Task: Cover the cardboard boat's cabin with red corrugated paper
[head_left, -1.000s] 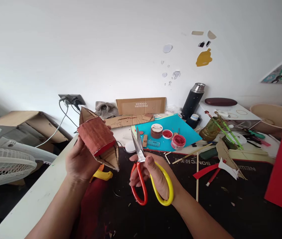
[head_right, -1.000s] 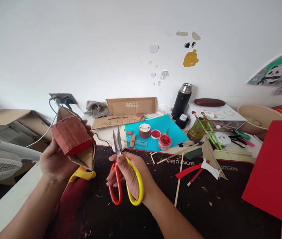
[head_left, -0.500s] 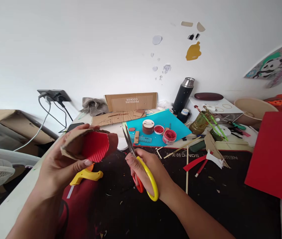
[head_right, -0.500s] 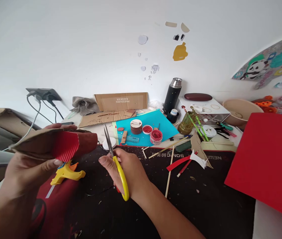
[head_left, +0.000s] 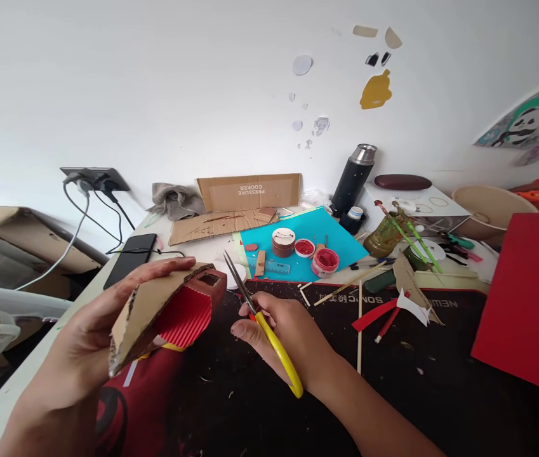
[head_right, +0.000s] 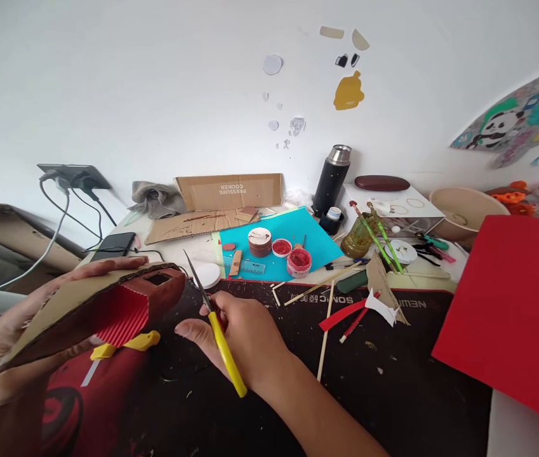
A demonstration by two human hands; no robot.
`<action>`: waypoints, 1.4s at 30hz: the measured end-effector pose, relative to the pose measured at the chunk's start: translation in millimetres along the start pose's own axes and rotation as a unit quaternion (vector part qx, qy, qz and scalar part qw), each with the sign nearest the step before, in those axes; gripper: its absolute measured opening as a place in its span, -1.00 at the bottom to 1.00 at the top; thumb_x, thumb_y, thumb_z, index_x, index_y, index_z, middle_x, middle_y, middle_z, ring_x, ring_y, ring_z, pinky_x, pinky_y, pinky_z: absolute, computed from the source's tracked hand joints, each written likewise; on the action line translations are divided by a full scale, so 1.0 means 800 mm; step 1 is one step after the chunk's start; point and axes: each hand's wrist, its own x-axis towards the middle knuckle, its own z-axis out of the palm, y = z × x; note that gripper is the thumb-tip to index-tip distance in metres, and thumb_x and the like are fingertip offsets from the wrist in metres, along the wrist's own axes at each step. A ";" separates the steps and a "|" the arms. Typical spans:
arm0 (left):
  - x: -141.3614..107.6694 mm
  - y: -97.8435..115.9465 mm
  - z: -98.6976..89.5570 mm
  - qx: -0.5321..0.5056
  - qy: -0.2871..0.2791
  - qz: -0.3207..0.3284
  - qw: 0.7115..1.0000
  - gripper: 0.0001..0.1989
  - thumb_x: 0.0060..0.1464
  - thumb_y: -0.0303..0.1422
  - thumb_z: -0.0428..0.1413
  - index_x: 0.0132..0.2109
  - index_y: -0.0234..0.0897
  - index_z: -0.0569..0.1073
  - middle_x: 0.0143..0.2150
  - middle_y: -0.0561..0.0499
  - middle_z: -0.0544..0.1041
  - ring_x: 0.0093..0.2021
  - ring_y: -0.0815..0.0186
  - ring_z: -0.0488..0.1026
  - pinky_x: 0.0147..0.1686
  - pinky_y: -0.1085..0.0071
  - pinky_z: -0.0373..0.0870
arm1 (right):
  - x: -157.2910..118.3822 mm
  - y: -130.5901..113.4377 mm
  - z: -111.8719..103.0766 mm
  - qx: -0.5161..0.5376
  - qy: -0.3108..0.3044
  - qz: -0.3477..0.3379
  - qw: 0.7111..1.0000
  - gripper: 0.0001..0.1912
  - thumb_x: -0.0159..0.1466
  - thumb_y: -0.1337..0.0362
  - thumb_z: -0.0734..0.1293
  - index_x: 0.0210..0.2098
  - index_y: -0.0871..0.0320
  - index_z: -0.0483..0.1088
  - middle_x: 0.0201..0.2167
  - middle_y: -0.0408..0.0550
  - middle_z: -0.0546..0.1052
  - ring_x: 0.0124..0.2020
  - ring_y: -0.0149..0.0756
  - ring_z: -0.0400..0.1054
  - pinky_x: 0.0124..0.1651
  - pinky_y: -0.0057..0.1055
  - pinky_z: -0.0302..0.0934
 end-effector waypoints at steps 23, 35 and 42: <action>-0.004 -0.005 0.004 -0.032 0.000 -0.022 0.999 -0.40 0.21 -0.43 0.36 0.38 -0.03 0.61 0.38 -0.19 0.63 0.34 -0.19 0.60 0.33 -0.10 0.58 | 0.000 0.004 0.007 -0.049 0.013 -0.029 0.998 -0.74 0.35 0.02 0.54 -0.25 0.04 0.50 -0.47 -0.21 0.54 -0.50 -0.33 0.29 -0.31 -0.41 0.10; -0.004 -0.005 -0.001 -0.037 -0.010 -0.038 0.999 -0.39 0.21 -0.45 0.35 0.38 -0.04 0.61 0.40 -0.19 0.61 0.33 -0.17 0.61 0.27 -0.02 0.63 | 0.000 0.003 0.007 -0.056 0.020 -0.041 0.997 -0.72 0.39 0.00 0.51 -0.29 0.04 0.50 -0.52 -0.24 0.50 -0.53 -0.36 0.26 -0.32 -0.42 0.08; -0.002 0.001 0.001 -0.024 0.014 -0.076 0.997 -0.45 0.19 -0.39 0.38 0.32 -0.05 0.67 0.35 -0.19 0.65 0.28 -0.23 0.63 0.29 -0.09 0.60 | 0.001 0.007 0.008 -0.063 0.027 -0.056 0.996 -0.57 0.40 -0.16 0.50 -0.33 0.04 0.49 -0.52 -0.20 0.53 -0.54 -0.33 0.29 -0.34 -0.40 0.10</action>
